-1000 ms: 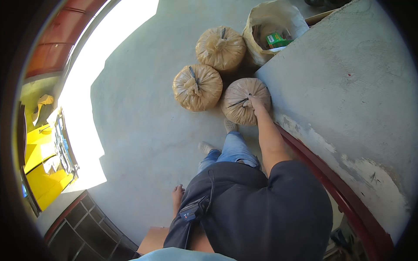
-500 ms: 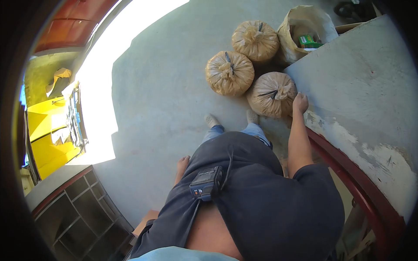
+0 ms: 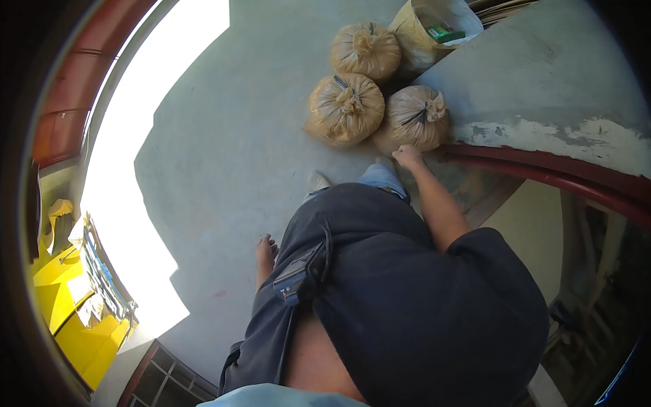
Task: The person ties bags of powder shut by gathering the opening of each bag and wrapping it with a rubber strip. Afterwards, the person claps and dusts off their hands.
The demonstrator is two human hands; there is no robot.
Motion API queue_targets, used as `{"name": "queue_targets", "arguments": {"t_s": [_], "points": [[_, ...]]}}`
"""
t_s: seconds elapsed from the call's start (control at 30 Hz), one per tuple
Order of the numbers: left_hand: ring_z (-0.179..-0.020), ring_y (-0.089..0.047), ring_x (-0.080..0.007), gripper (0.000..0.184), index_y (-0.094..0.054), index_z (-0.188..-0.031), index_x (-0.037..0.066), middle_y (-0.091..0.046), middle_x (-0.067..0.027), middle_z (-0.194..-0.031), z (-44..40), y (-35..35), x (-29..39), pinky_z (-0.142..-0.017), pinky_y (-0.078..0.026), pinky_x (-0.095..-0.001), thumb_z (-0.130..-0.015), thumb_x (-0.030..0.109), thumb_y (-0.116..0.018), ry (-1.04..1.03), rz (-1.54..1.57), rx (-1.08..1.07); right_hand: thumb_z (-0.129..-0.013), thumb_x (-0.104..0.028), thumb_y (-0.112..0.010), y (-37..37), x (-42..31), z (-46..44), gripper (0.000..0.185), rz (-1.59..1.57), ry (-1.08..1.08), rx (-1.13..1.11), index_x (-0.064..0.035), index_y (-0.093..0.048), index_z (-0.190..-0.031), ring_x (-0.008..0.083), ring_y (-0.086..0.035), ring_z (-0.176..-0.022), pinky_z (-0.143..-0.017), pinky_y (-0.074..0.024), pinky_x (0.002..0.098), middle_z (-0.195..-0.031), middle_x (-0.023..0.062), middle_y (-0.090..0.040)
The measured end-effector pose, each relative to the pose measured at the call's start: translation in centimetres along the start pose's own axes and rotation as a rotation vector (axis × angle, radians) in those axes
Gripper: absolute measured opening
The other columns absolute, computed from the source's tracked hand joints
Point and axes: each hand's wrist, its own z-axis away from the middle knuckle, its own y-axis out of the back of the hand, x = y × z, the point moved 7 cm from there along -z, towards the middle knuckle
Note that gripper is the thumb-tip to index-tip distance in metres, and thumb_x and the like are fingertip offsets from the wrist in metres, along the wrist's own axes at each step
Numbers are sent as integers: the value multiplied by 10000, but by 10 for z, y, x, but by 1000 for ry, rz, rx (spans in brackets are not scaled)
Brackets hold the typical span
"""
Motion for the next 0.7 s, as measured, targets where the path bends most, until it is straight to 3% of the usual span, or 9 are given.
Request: {"name": "queue_targets", "arguments": {"t_s": [0.2,0.33,0.47,0.53,0.6,0.7], "points": [[-620,-551,-132,287,-589,-1115,47,-593,-50,-833,-52,48,101,-502,-494,-288,-938,272,-607,-167,23,52,-810,-360,-666,-20,-33,20,319,-25,-1,-49,-50,-722,-860,278,-685,-784,-751,-519,397,-774,131,-701],[-625,-555,-130,293,-593,-1140,48,-599,-53,-838,-63,18,137,-512,-500,-286,-952,273,-597,-225,-54,-30,-816,-356,-663,0,-45,33,317,-24,-14,-23,-46,-718,-851,288,-688,-793,-755,-522,407,-775,150,-697],[-627,-557,-130,289,-595,-1141,47,-603,-54,-839,-60,-25,137,-514,-503,-287,-958,270,-592,-273,-132,-168,-814,-362,-655,4,-43,61,330,7,-74,-71,-41,-726,-851,331,-686,-801,-742,-528,423,-807,173,-702],[-626,-557,-131,278,-598,-1128,43,-604,-56,-842,-55,-35,135,-512,-505,-289,-962,267,-587,-262,-155,-223,-815,-361,-652,3,-34,64,329,69,-6,-7,-42,-726,-855,337,-687,-794,-729,-530,422,-821,177,-704],[-620,-550,-131,287,-598,-1128,41,-600,-55,-835,-61,-22,123,-508,-501,-291,-959,272,-590,-257,-110,-219,-815,-360,-649,8,-43,66,329,141,67,38,-44,-727,-859,343,-688,-787,-716,-533,421,-835,182,-706],[-613,-542,-134,268,-598,-1112,65,-586,-47,-811,-69,28,76,-506,-489,-292,-949,278,-595,-186,32,-106,-817,-341,-649,9,-38,38,311,253,12,-102,-53,-730,-900,351,-691,-802,-728,-539,423,-874,184,-711]]}}
